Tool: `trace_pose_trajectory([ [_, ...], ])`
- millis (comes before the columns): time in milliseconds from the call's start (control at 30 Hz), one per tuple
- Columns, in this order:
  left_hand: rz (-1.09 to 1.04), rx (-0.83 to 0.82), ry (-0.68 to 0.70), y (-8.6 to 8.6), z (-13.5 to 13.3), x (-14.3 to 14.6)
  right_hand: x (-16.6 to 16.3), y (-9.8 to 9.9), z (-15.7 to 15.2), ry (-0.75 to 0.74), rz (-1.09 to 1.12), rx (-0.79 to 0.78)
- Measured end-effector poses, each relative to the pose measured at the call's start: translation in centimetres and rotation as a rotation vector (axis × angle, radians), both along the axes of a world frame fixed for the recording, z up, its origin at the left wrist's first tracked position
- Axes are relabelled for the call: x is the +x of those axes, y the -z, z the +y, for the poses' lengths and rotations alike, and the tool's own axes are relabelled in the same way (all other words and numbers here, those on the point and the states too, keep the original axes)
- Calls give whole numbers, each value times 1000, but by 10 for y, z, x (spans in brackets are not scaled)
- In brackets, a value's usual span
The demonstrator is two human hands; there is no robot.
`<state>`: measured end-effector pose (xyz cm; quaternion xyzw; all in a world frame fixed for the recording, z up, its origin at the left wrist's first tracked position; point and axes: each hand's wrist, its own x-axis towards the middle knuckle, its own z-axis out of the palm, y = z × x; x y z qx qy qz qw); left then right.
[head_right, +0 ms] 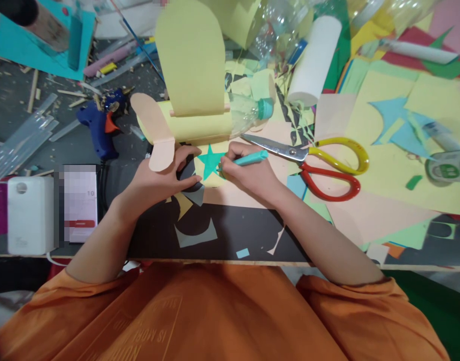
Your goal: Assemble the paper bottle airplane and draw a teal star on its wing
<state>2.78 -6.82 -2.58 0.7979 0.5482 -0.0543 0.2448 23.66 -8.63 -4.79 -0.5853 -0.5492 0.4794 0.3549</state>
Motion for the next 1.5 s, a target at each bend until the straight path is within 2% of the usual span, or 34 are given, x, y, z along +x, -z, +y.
trace_pose_trajectory([
  [100,-3,-5,-1,-1,0,1,0,0,0,-1,10,-12],
  [300,10,-24,-4,-2,0,1,1,3,-1,41,187,-52],
  [500,8,-6,-5,-1,0,1,2,8,-1,27,113,3],
  [833,-15,9,0,0,-1,0,1,2,2,0,-5,6],
  [1000,-4,8,5,-1,0,1,1,2,2,-23,85,-26],
  [1200,-2,-4,-6,-1,0,1,-1,0,-1,55,197,-66],
  [1500,-31,11,-11,1,-1,0,2,7,0,39,42,28],
])
